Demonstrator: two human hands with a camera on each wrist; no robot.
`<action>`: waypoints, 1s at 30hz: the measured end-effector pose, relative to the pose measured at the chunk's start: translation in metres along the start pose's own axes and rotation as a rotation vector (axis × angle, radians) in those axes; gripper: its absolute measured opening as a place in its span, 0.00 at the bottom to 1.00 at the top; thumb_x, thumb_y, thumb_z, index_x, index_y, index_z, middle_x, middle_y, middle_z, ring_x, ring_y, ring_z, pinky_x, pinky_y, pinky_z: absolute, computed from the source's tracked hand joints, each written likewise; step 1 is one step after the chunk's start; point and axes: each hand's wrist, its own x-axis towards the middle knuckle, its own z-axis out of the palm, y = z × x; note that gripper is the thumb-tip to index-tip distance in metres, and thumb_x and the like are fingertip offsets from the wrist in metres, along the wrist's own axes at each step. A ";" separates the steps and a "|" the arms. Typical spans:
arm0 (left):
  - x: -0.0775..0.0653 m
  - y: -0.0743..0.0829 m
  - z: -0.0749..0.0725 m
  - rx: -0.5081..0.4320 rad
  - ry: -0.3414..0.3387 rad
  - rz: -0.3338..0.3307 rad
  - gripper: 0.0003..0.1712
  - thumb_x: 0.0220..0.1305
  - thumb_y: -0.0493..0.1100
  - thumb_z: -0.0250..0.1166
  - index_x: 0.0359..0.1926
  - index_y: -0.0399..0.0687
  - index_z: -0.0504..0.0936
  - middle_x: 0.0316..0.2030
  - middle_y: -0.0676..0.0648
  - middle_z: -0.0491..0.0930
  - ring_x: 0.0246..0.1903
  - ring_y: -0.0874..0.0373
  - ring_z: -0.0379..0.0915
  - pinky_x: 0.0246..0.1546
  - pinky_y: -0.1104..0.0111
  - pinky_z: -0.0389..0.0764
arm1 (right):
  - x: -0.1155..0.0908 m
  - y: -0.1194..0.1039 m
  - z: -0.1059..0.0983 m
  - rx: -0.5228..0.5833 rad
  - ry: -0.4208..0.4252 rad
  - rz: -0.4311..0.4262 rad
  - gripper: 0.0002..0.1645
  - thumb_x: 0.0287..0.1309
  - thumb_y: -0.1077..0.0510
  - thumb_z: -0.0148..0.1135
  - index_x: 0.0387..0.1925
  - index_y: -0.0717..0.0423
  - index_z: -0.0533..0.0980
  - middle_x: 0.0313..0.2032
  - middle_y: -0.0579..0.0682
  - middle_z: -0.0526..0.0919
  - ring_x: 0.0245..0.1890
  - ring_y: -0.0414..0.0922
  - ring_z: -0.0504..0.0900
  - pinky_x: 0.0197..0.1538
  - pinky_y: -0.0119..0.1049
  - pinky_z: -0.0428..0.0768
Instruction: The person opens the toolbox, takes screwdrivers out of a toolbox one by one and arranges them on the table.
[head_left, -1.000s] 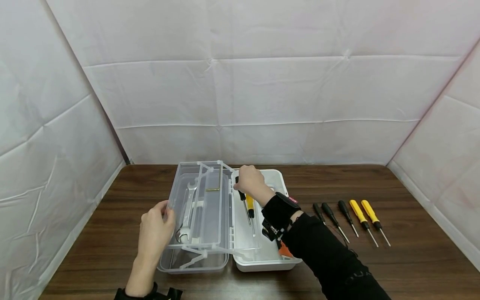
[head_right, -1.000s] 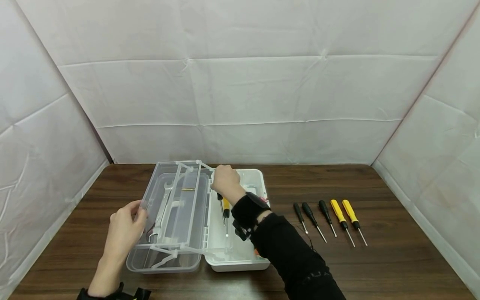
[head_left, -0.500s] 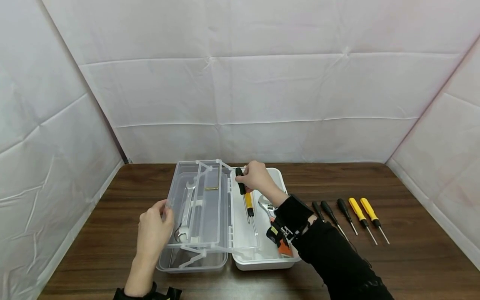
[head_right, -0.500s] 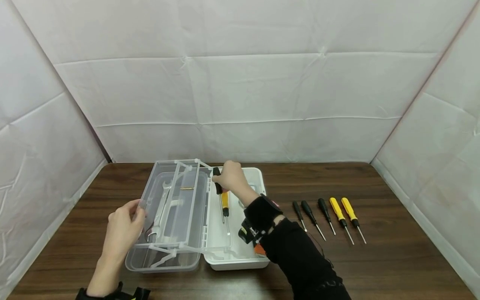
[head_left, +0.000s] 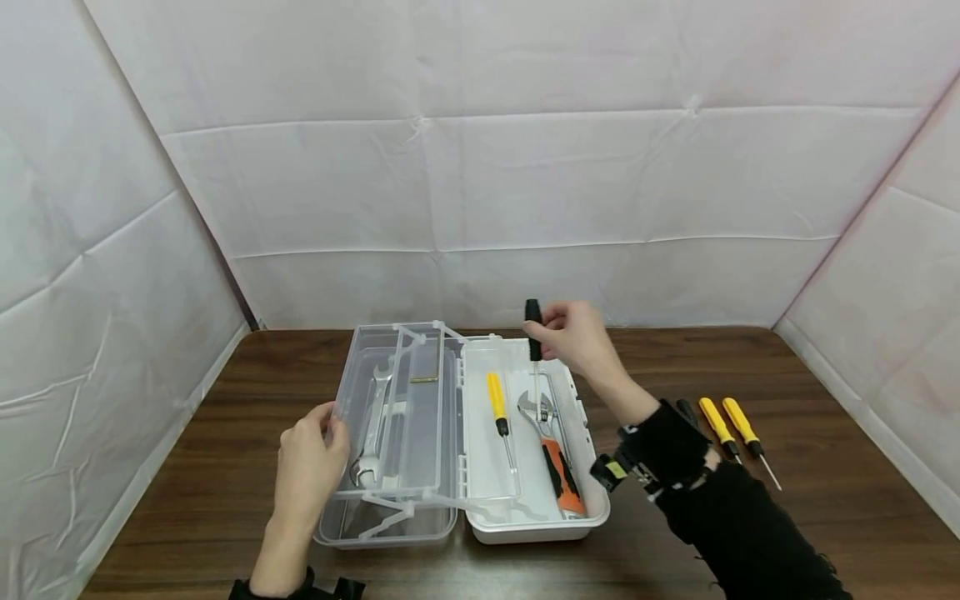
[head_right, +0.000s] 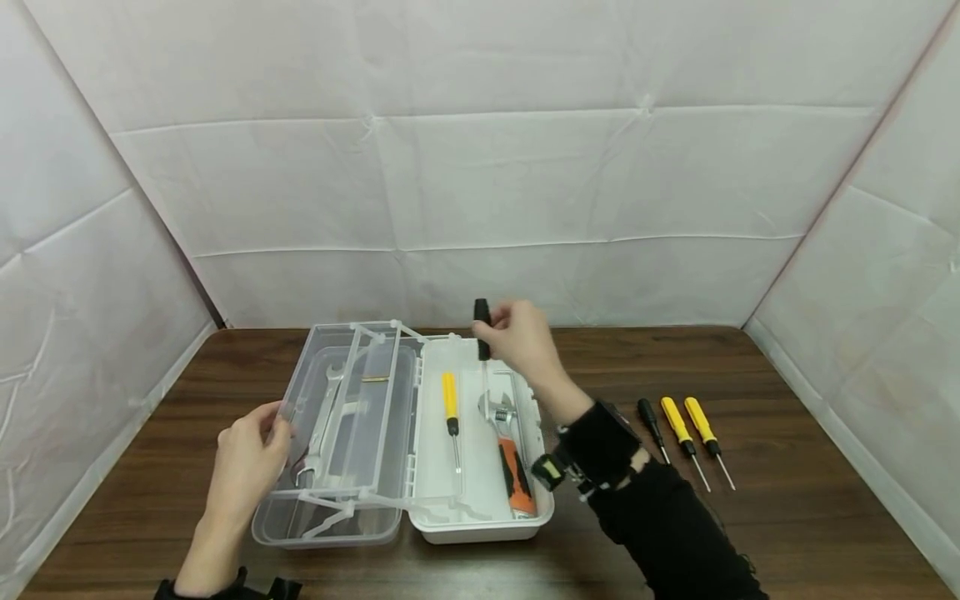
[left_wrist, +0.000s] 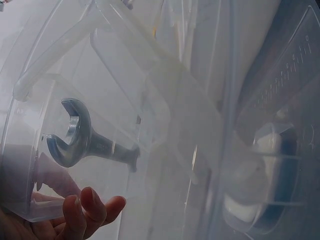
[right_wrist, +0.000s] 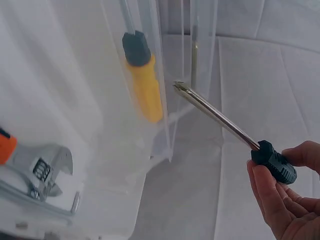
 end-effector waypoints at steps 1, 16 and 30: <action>0.000 0.000 0.000 0.000 0.002 0.004 0.19 0.57 0.35 0.47 0.44 0.27 0.75 0.36 0.30 0.77 0.35 0.37 0.75 0.33 0.49 0.71 | -0.002 0.004 -0.006 -0.020 0.012 -0.013 0.13 0.54 0.55 0.59 0.29 0.63 0.74 0.23 0.55 0.80 0.18 0.43 0.79 0.24 0.33 0.76; -0.001 0.002 -0.001 0.001 -0.017 0.015 0.18 0.58 0.34 0.47 0.45 0.26 0.74 0.37 0.29 0.77 0.36 0.37 0.74 0.33 0.49 0.71 | -0.029 0.079 -0.041 -0.259 0.050 0.041 0.14 0.54 0.56 0.58 0.32 0.66 0.74 0.21 0.53 0.78 0.15 0.42 0.73 0.21 0.35 0.70; -0.001 0.001 0.000 0.000 -0.014 0.004 0.19 0.57 0.35 0.47 0.45 0.26 0.74 0.35 0.29 0.77 0.31 0.40 0.75 0.29 0.51 0.73 | -0.025 0.135 -0.019 -0.377 -0.061 0.213 0.25 0.52 0.58 0.60 0.08 0.51 0.58 0.06 0.44 0.59 0.10 0.48 0.72 0.14 0.30 0.57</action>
